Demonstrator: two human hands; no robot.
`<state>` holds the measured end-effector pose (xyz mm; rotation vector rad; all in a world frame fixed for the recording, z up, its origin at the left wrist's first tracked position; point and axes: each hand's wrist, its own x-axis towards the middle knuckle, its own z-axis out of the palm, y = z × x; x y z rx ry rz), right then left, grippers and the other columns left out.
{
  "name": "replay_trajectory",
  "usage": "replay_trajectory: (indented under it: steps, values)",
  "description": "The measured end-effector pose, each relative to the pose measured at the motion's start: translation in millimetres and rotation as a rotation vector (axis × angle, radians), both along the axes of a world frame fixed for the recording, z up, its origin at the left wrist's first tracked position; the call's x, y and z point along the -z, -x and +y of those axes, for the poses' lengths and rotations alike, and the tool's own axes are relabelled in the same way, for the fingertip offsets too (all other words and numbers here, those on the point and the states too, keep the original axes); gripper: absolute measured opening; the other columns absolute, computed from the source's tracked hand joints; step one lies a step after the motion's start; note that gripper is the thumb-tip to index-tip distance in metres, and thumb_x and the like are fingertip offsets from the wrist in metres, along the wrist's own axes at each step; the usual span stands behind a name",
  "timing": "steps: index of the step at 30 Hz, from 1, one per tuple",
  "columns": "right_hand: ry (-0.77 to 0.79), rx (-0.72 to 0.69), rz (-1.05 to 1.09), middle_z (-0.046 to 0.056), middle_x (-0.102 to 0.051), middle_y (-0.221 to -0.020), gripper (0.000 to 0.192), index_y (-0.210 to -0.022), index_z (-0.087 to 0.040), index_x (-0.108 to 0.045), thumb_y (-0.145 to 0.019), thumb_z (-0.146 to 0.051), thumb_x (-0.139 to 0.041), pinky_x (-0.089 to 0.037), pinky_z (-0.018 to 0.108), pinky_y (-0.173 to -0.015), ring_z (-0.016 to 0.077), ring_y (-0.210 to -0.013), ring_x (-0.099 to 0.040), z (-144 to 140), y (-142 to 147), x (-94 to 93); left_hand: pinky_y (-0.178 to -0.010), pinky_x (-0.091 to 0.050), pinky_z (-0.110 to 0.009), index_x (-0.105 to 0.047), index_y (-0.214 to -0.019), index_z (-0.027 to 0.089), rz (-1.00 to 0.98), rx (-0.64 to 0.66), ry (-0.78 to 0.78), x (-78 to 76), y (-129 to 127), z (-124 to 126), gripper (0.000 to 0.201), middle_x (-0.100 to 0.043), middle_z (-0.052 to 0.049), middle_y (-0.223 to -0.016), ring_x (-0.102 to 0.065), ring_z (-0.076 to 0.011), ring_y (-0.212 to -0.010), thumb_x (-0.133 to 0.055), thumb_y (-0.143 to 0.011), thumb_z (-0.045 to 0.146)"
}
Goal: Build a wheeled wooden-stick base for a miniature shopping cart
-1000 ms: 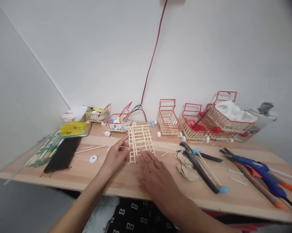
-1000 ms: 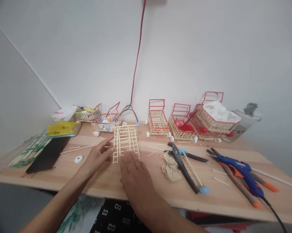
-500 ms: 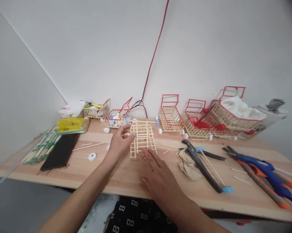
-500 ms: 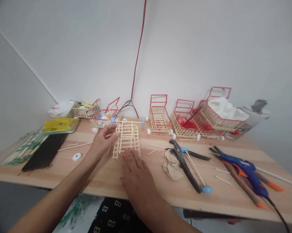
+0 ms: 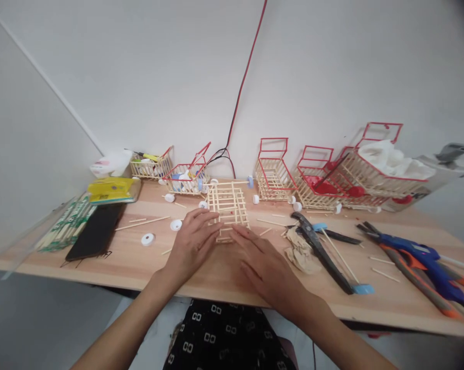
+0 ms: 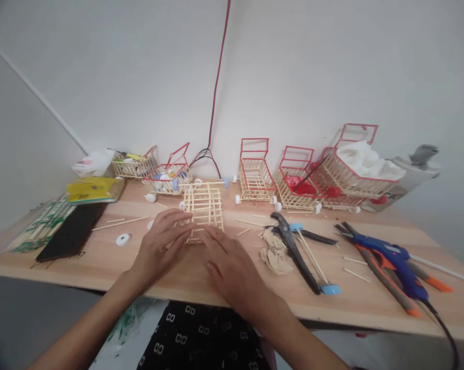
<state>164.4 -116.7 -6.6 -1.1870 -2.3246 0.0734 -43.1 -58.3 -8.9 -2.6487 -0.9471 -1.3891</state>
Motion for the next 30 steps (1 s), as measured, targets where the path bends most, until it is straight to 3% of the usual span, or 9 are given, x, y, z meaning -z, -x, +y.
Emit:
replay_trajectory:
  steps: [8, 15, 20, 23, 26, 30]
  values:
    - [-0.062, 0.137, 0.1, 0.012, -0.041, -0.145, 0.043, -0.133, -0.017, -0.048, -0.091, -0.018, -0.043, -0.034, 0.045, -0.11, 0.0221, -0.135, -0.034, 0.5, -17.4, 9.2, -0.097, -0.044, -0.046, -0.06, -0.114, 0.022, 0.044, 0.017, -0.009, 7.9, 1.3, -5.7, 0.032, -0.059, -0.007, -0.12, -0.045, -0.0231, -0.117, -0.057, -0.086, 0.009]
    - [-0.08, 0.263, 0.175, 0.011, -0.052, -0.133, 0.038, -0.129, -0.021, -0.052, -0.092, -0.028, -0.045, -0.038, 0.046, -0.105, 0.0237, -0.125, -0.046, -6.3, -34.3, -0.5, -0.094, -0.045, -0.047, -0.057, -0.116, 0.022, 0.081, -0.013, -0.026, 10.3, -3.8, -7.8, 0.031, -0.059, -0.008, -0.115, -0.045, -0.0242, -0.113, -0.057, -0.086, 0.012]
    - [-0.079, 0.224, 0.252, 0.011, -0.063, -0.119, 0.033, -0.12, -0.016, -0.059, -0.092, -0.027, -0.047, -0.042, 0.039, -0.098, 0.0222, -0.112, -0.055, 25.0, -26.4, -19.6, -0.096, -0.044, -0.046, -0.057, -0.117, 0.02, 0.083, -0.044, -0.043, 11.6, -7.0, -10.6, 0.032, -0.059, -0.009, -0.114, -0.046, -0.0243, -0.112, -0.057, -0.086, 0.011]
    - [-0.032, 0.196, 0.253, 0.009, -0.069, -0.098, 0.025, -0.108, -0.015, -0.065, -0.09, -0.024, -0.049, -0.046, 0.034, -0.085, 0.0192, -0.09, -0.062, 50.6, -18.1, -27.3, -0.096, -0.044, -0.046, -0.056, -0.118, 0.019, 0.09, -0.055, -0.049, 11.3, -7.6, -13.5, 0.033, -0.058, -0.01, -0.115, -0.046, -0.0244, -0.112, -0.056, -0.086, 0.011]
    - [-0.017, 0.207, 0.227, 0.007, -0.069, -0.09, 0.018, -0.097, -0.014, -0.068, -0.086, -0.02, -0.055, -0.045, 0.03, -0.079, 0.0174, -0.081, -0.06, 67.6, -9.7, -27.1, -0.095, -0.045, -0.045, -0.057, -0.116, 0.019, 0.078, -0.055, -0.068, 11.8, -7.3, -14.9, 0.031, -0.059, -0.01, -0.113, -0.046, -0.0239, -0.111, -0.056, -0.087, 0.011]
    - [0.023, 0.268, 0.187, 0.007, -0.066, -0.092, 0.017, -0.096, -0.014, -0.068, -0.084, -0.02, -0.057, -0.045, 0.028, -0.076, 0.0162, -0.079, -0.059, 74.0, -2.4, -24.3, -0.092, -0.046, -0.043, -0.059, -0.113, 0.02, 0.057, -0.054, -0.093, 13.0, -6.4, -13.7, 0.027, -0.06, -0.009, -0.109, -0.048, -0.0229, -0.107, -0.057, -0.086, 0.012]
